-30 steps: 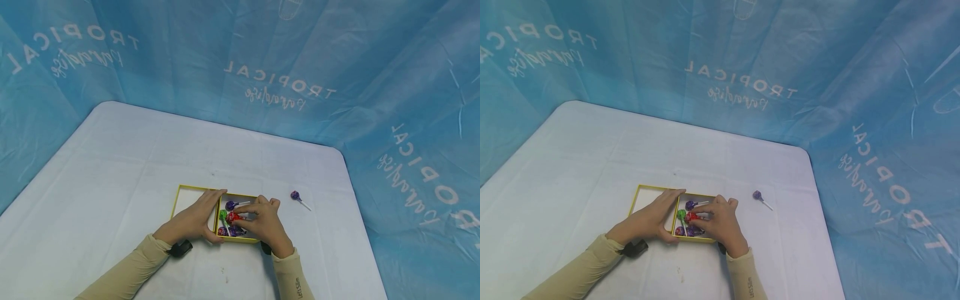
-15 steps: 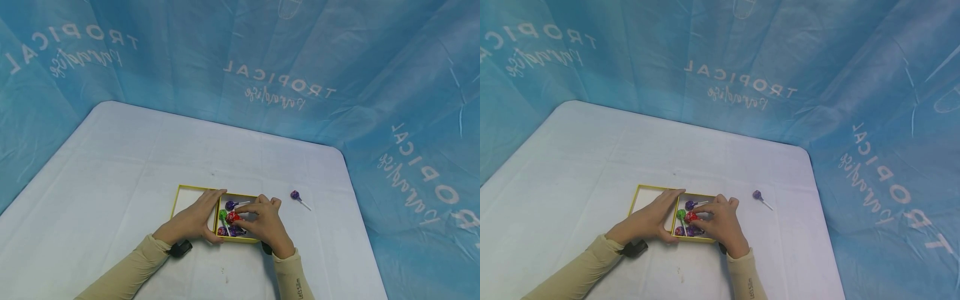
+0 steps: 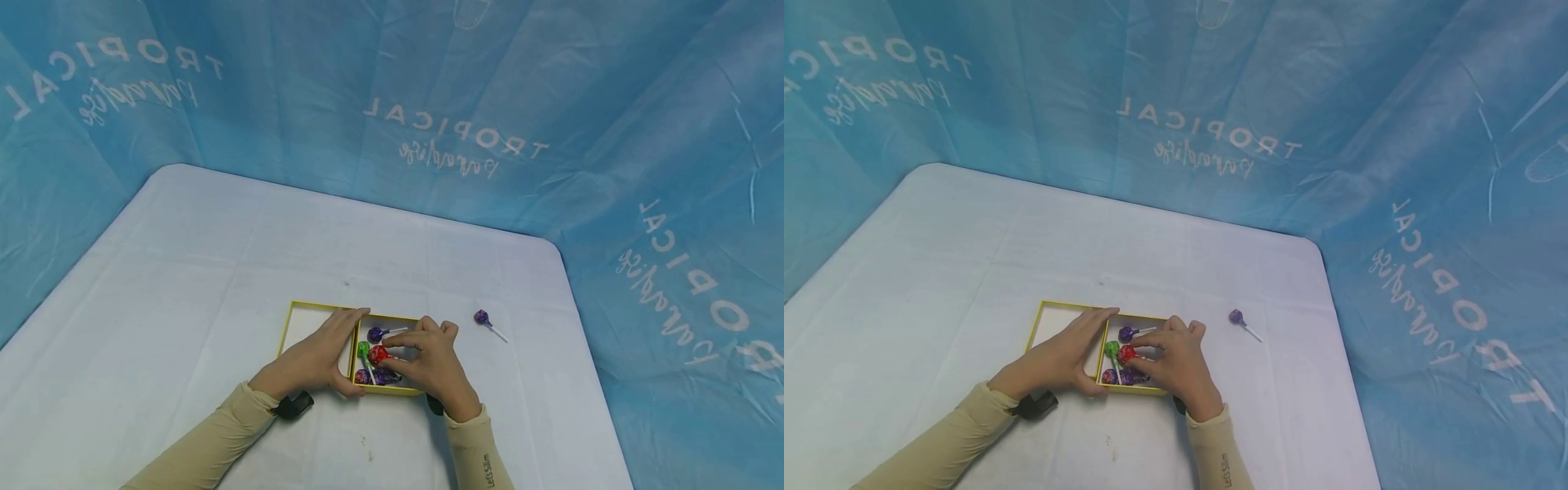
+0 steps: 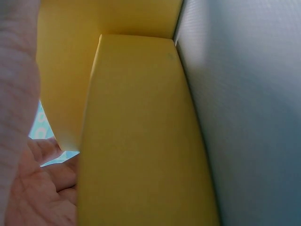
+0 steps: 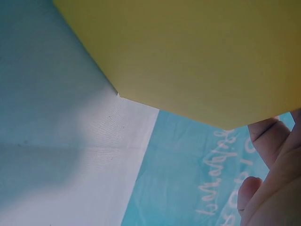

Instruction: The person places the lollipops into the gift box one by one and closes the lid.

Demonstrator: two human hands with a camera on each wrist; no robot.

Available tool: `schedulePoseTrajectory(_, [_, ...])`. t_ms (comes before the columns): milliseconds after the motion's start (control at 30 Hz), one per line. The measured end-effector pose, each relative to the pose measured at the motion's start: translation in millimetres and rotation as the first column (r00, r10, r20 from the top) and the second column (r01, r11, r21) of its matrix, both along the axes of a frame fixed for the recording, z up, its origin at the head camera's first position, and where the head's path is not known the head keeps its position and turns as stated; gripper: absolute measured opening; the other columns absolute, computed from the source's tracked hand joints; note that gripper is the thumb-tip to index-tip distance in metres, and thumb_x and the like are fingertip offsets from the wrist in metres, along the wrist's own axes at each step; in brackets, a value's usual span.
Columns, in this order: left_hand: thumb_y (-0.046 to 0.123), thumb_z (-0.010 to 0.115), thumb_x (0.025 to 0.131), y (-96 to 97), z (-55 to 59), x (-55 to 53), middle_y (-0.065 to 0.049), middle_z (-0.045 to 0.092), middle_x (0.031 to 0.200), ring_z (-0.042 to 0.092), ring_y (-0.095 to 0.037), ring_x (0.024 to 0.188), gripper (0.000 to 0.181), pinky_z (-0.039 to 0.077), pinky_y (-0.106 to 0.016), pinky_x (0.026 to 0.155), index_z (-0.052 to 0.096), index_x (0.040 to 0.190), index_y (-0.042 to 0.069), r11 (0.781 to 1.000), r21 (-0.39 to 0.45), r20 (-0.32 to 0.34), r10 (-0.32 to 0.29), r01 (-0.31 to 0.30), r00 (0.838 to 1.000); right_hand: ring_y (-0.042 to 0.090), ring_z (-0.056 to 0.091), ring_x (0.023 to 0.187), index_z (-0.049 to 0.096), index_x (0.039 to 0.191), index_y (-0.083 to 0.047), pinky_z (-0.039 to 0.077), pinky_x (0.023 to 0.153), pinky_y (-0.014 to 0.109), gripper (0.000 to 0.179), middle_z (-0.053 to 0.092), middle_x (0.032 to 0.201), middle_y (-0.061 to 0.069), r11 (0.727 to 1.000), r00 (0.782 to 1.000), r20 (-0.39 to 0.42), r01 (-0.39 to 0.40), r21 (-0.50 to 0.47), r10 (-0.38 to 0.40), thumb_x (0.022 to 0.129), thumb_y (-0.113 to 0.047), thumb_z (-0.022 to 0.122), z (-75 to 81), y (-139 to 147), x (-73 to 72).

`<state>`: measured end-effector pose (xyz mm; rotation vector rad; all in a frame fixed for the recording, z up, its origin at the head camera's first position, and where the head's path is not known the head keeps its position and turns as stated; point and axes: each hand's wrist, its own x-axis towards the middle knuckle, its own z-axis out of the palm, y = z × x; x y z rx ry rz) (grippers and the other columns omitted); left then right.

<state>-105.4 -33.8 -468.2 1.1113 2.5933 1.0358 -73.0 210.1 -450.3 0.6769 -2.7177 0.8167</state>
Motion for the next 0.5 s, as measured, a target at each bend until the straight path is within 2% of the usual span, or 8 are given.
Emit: schedulePoseTrajectory(500, [0.053,0.093,0.06,0.0,-1.2,-0.6,-0.013,0.041,0.15,0.041,-0.02,0.129,0.129,0.046,-0.043,0.107,0.024,0.157,0.003,1.0,0.001,0.0,-0.008,0.008,1.0,0.003,0.038,0.077,0.083,0.093,-0.026,0.013,0.076,0.043,0.029,0.069,0.075,-0.014,1.0,1.0,-0.008,-0.021,-0.015,0.021,0.066,-0.032,0.095,1.6,-0.4,1.3])
